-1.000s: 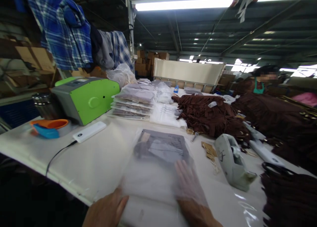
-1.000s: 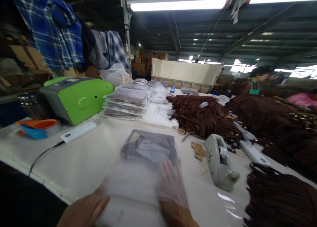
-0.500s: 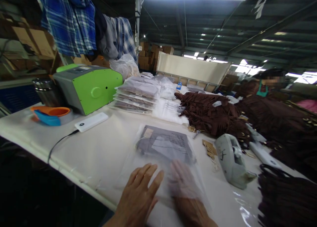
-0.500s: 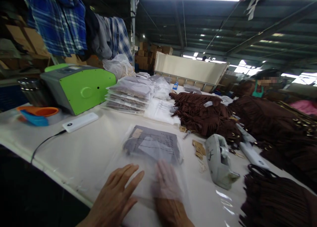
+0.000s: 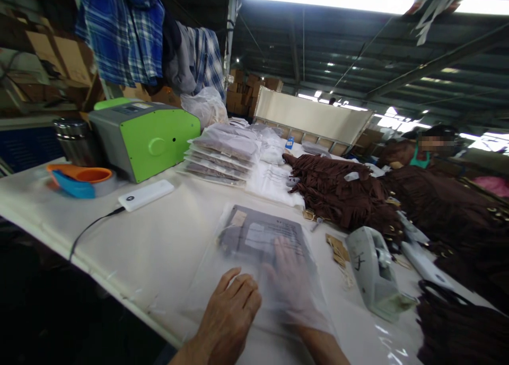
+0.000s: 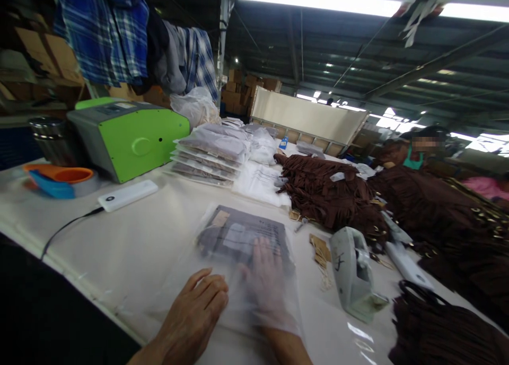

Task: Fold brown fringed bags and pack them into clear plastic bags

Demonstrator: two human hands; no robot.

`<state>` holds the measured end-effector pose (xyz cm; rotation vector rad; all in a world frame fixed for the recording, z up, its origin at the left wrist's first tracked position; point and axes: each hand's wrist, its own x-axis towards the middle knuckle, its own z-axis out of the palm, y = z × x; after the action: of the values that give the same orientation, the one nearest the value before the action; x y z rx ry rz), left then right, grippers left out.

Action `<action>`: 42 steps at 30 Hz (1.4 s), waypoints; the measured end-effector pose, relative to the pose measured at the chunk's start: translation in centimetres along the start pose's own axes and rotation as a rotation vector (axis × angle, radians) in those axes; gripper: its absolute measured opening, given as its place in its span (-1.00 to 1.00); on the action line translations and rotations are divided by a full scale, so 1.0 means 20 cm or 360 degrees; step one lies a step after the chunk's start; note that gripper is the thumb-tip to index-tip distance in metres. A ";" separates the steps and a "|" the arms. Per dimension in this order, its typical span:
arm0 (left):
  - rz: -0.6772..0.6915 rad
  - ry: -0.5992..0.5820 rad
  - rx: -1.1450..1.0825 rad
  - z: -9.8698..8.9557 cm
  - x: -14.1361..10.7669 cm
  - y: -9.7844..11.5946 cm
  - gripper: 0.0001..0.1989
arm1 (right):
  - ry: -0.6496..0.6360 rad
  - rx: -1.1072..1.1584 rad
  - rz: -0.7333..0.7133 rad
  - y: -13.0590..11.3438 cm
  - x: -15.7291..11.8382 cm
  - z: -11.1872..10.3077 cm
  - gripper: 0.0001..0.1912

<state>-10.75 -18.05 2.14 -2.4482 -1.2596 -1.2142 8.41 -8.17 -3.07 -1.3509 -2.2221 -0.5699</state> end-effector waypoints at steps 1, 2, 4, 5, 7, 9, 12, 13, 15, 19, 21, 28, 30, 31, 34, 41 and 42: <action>0.0007 -0.0008 0.0007 0.00 -0.01 0.00 -0.81 | -0.0006 0.0008 -0.0026 0.00 0.02 -0.01 -0.37; 0.0009 -0.0024 0.0036 0.00 -0.01 -0.01 -0.82 | -0.0003 0.0020 -0.0044 0.00 0.02 -0.03 -0.35; -0.0013 -0.0072 0.0157 0.00 -0.04 -0.04 -0.82 | 0.0022 0.0046 -0.0062 0.01 0.00 -0.07 -0.29; -0.0038 -0.0100 0.0235 0.00 -0.05 -0.06 -0.81 | 0.0028 0.0053 -0.0066 0.02 -0.02 -0.09 -0.26; -0.0121 -0.0177 0.0381 -0.03 -0.10 -0.12 -0.79 | 0.0036 0.0061 -0.0095 0.03 -0.09 -0.15 -0.22; -0.0215 -0.0273 0.0480 -0.09 -0.14 -0.18 -0.77 | -0.0001 0.0083 -0.0072 0.04 -0.17 -0.22 -0.21; -0.0244 -0.0334 0.0579 -0.20 -0.21 -0.26 -0.72 | -0.0195 0.0163 0.0047 0.02 -0.29 -0.33 -0.30; -0.0215 -0.0309 0.0612 -0.23 -0.22 -0.28 -0.71 | -0.0257 0.0190 0.0079 0.01 -0.32 -0.36 -0.34; -0.0150 -0.0239 0.0673 -0.28 -0.25 -0.31 -0.69 | -0.0326 0.0235 0.0081 -0.03 -0.37 -0.41 -0.41; -0.0134 -0.0279 0.0698 -0.33 -0.28 -0.33 -0.70 | -0.0436 0.0225 0.0029 -0.07 -0.46 -0.43 -0.48; -0.0180 -0.0348 0.0678 -0.34 -0.28 -0.33 -0.73 | -0.0508 0.0166 0.0030 -0.06 -0.48 -0.45 -0.48; -0.0228 -0.0450 0.0627 -0.36 -0.28 -0.34 -0.75 | -0.0437 0.0074 0.0146 0.00 -0.50 -0.41 -0.33; -0.0206 -0.0435 0.0623 -0.35 -0.29 -0.35 -0.75 | -0.0394 0.0074 0.0134 0.00 -0.51 -0.38 -0.34; -0.0200 -0.0420 0.0620 -0.35 -0.30 -0.36 -0.75 | -0.0374 0.0077 0.0138 -0.01 -0.52 -0.37 -0.35; -0.0178 -0.0376 0.0604 -0.34 -0.32 -0.38 -0.75 | -0.0338 0.0085 0.0233 -0.05 -0.55 -0.37 -0.32; -0.0074 -0.0258 0.0548 -0.32 -0.33 -0.40 -0.75 | -0.0400 0.0369 0.0188 -0.20 -0.45 -0.40 -0.24; -0.0060 -0.0249 0.0541 -0.32 -0.33 -0.40 -0.75 | -0.0421 0.0440 0.0171 -0.19 -0.41 -0.39 -0.25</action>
<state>-22.69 -19.85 -0.03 -2.3112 -1.4233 -0.7507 9.73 -20.01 -1.97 -1.4530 -2.3094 -0.0416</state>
